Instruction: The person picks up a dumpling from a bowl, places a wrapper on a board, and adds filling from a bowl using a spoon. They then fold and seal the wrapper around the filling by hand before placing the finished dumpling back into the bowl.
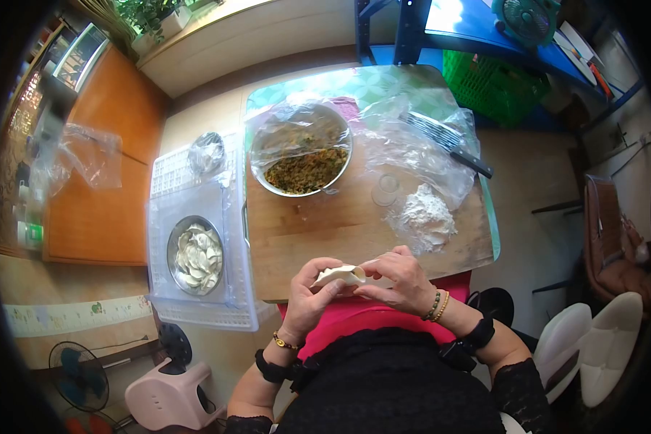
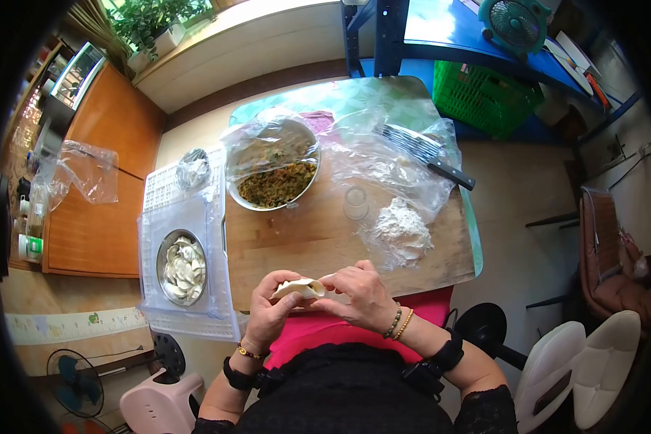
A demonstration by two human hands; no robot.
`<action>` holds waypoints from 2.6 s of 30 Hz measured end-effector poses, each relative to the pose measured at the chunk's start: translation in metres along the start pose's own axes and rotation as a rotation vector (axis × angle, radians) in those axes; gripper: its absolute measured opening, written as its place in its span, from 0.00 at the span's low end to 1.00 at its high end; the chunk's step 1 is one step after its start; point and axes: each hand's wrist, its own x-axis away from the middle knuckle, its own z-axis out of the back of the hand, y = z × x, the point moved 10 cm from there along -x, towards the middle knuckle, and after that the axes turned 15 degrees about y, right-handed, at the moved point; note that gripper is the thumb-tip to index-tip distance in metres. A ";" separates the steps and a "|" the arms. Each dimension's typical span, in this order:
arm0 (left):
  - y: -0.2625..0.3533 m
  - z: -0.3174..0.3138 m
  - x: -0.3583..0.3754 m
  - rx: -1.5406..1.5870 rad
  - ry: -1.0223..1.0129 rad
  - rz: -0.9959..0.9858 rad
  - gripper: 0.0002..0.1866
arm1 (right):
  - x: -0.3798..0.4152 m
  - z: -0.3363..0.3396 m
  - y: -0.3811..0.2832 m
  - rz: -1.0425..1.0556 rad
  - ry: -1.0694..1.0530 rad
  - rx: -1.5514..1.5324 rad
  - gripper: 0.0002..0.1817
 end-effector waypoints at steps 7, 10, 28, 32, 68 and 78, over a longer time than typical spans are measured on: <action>0.012 -0.014 0.005 -0.061 0.035 -0.040 0.16 | -0.002 0.008 -0.003 0.016 0.110 -0.037 0.12; 0.003 -0.014 0.005 -0.051 0.018 0.000 0.15 | -0.001 0.010 -0.004 0.031 0.146 -0.047 0.08; 0.013 -0.033 0.014 -0.104 -0.106 -0.049 0.16 | -0.002 0.024 -0.020 0.154 0.168 -0.032 0.07; 0.017 -0.033 0.015 -0.225 -0.148 -0.158 0.18 | -0.001 0.025 -0.026 0.175 0.170 -0.053 0.08; 0.008 -0.015 0.020 -0.121 -0.165 0.104 0.22 | 0.008 0.015 -0.011 0.053 -0.034 0.032 0.23; 0.019 -0.019 0.026 -0.121 -0.188 -0.031 0.22 | 0.013 0.004 -0.025 0.192 -0.102 0.034 0.07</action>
